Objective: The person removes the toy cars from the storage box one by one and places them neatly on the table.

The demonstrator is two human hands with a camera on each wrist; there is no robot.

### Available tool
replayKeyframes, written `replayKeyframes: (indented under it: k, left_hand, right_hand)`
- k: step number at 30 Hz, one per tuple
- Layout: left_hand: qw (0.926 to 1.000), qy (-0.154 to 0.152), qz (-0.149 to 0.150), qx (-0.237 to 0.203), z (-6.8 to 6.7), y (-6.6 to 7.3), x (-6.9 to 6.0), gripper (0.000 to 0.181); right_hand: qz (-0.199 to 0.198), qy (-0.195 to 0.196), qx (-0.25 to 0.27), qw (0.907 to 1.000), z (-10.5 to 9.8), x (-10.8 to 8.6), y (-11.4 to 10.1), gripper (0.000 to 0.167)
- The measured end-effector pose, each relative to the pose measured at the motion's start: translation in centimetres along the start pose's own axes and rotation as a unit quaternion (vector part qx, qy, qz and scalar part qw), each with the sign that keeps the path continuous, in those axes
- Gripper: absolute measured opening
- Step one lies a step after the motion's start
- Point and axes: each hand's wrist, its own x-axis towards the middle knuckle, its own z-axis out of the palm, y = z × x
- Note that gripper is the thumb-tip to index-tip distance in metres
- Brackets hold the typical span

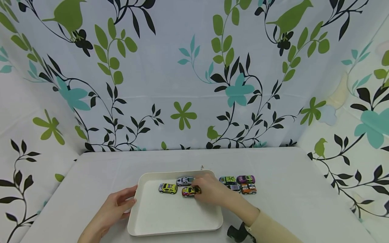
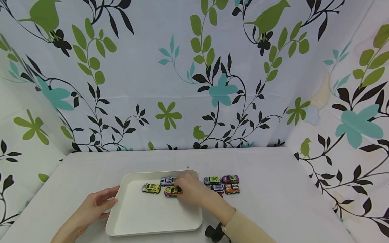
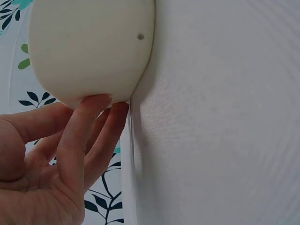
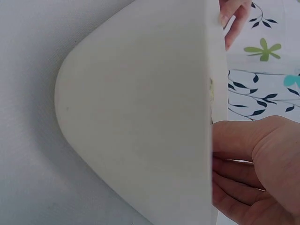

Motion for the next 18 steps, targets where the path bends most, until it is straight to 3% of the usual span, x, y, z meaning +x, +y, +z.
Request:
replayKeyframes:
  k: [5, 18]
  left_hand:
    - [1.0, 0.001, 0.001, -0.001, 0.0, 0.0, 0.0, 0.054]
    - [1.0, -0.002, -0.001, -0.004, 0.1, -0.1, 0.1, 0.054]
  right_hand:
    - [-0.005, 0.018, -0.011, 0.9998, -0.2, -0.5, 0.2, 0.024]
    - [0.014, 0.028, 0.023, 0.9992, -0.9, -1.8, 0.9, 0.028]
